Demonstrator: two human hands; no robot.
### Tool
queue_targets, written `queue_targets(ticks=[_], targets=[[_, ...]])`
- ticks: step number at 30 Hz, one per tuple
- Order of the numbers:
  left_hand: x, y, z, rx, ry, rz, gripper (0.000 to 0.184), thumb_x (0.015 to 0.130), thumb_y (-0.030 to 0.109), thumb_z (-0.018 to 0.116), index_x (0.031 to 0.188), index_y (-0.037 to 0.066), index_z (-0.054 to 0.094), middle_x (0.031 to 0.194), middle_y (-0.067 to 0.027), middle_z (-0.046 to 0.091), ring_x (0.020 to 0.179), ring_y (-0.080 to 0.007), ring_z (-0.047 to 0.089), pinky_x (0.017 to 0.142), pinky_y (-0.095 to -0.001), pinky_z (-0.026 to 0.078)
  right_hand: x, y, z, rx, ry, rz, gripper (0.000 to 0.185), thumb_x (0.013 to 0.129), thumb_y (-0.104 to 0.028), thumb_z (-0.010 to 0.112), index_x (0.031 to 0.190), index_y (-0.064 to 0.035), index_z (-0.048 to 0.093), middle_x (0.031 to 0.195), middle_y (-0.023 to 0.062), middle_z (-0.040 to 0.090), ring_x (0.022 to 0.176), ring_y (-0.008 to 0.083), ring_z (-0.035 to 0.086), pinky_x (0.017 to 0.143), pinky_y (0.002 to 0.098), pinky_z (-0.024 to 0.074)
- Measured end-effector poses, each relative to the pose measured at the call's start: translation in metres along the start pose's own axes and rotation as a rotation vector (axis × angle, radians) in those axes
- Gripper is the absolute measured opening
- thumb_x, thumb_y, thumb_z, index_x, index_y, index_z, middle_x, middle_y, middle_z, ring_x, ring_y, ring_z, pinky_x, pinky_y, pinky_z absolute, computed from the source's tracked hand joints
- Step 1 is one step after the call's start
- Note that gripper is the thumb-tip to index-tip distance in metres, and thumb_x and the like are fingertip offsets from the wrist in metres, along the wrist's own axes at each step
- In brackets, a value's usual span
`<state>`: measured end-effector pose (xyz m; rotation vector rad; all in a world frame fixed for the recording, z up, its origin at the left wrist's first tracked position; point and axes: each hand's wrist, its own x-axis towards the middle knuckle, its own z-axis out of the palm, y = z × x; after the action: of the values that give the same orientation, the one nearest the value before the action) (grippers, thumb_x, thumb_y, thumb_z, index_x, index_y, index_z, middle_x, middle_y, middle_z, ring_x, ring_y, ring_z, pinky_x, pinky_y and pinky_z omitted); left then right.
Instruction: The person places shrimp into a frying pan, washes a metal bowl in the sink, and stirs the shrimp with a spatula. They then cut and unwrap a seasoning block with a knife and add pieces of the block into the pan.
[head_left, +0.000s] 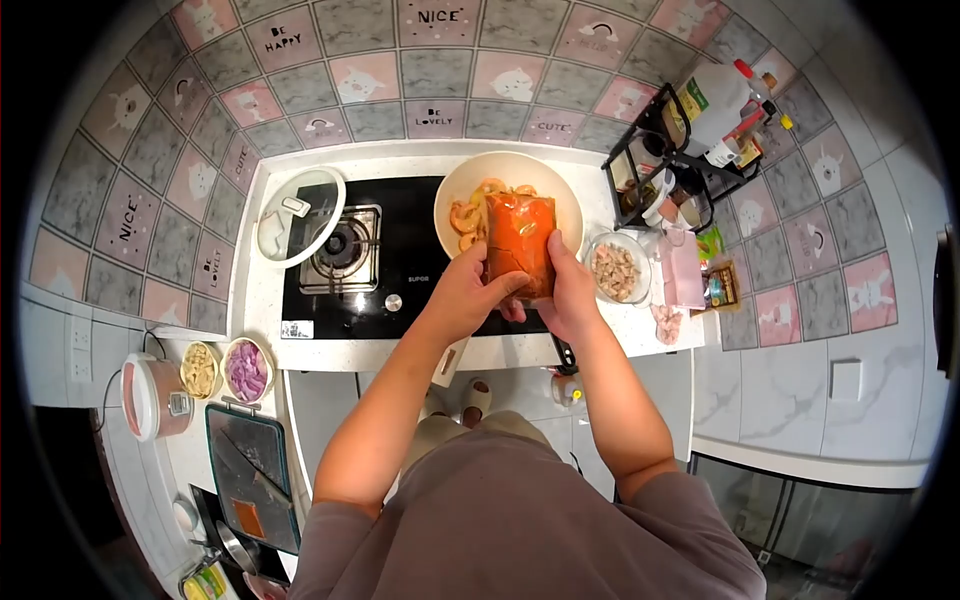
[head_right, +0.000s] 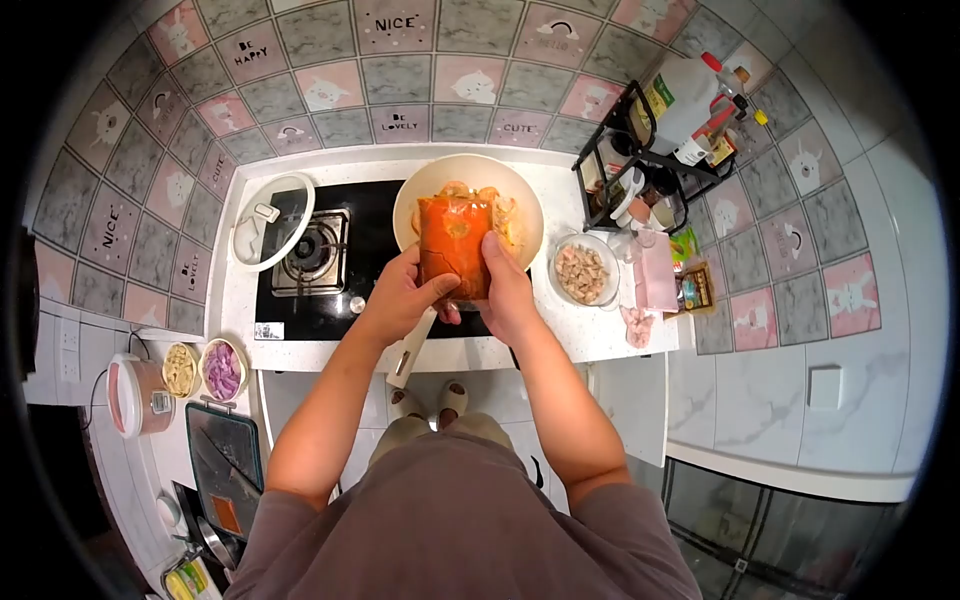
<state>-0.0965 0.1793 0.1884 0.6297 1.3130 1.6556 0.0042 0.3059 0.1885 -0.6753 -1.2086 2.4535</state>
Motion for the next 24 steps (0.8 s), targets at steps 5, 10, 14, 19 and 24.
queue_targets(ticks=[5, 10, 14, 19, 24], targets=[[0.013, -0.006, 0.003, -0.12, 0.229, -0.143, 0.035, 0.1, 0.021, 0.055, 0.128, 0.002, 0.045, 0.102, -0.0114, 0.066, 0.086, -0.0251, 0.071, 0.064, -0.0338, 0.06, 0.005, 0.003, 0.003, -0.632, 0.023, -0.263, 0.049, 0.105, -0.036, 0.041, 0.135, 0.0024, 0.044, 0.116, 0.0154, 0.064, 0.103, 0.0252, 0.064, 0.088, 0.0353, 0.0505], [0.024, -0.025, 0.014, -0.027, 0.428, 0.125, 0.029, 0.099, 0.023, 0.058, 0.118, 0.002, 0.054, 0.101, -0.0109, 0.067, 0.087, -0.0196, 0.068, 0.066, -0.0321, 0.062, 0.002, 0.003, 0.025, -1.011, 0.104, -0.468, 0.039, 0.103, -0.028, 0.045, 0.128, 0.0021, 0.047, 0.109, 0.024, 0.064, 0.097, 0.039, 0.064, 0.081, 0.0412, 0.0521], [0.019, -0.013, 0.014, 0.013, 0.388, 0.049, 0.031, 0.099, 0.023, 0.059, 0.121, 0.003, 0.054, 0.103, -0.0106, 0.067, 0.088, -0.0192, 0.068, 0.07, -0.0305, 0.06, 0.004, 0.0, 0.019, -0.987, 0.052, -0.479, 0.038, 0.103, -0.027, 0.045, 0.127, 0.0023, 0.048, 0.108, 0.0237, 0.064, 0.097, 0.039, 0.064, 0.078, 0.0411, 0.0525], [0.012, -0.005, 0.028, -0.215, 0.264, 0.053, 0.04, 0.097, 0.026, 0.061, 0.126, 0.002, 0.05, 0.114, -0.013, 0.063, 0.092, -0.0196, 0.068, 0.07, -0.031, 0.059, 0.026, 0.013, -0.003, -0.401, 0.019, -0.274, 0.048, 0.104, -0.04, 0.043, 0.133, -0.0014, 0.047, 0.122, 0.0131, 0.06, 0.104, 0.0249, 0.062, 0.081, 0.034, 0.0522], [0.023, -0.019, 0.01, 0.038, 0.156, 0.149, 0.045, 0.099, 0.028, 0.058, 0.133, 0.002, 0.043, 0.114, -0.0135, 0.062, 0.089, -0.0229, 0.069, 0.068, -0.036, 0.062, 0.014, -0.001, 0.01, -0.103, 0.086, 0.073, 0.059, 0.102, -0.055, 0.037, 0.136, -0.0082, 0.048, 0.12, 0.0085, 0.061, 0.1, 0.0162, 0.062, 0.08, 0.0305, 0.0542]])
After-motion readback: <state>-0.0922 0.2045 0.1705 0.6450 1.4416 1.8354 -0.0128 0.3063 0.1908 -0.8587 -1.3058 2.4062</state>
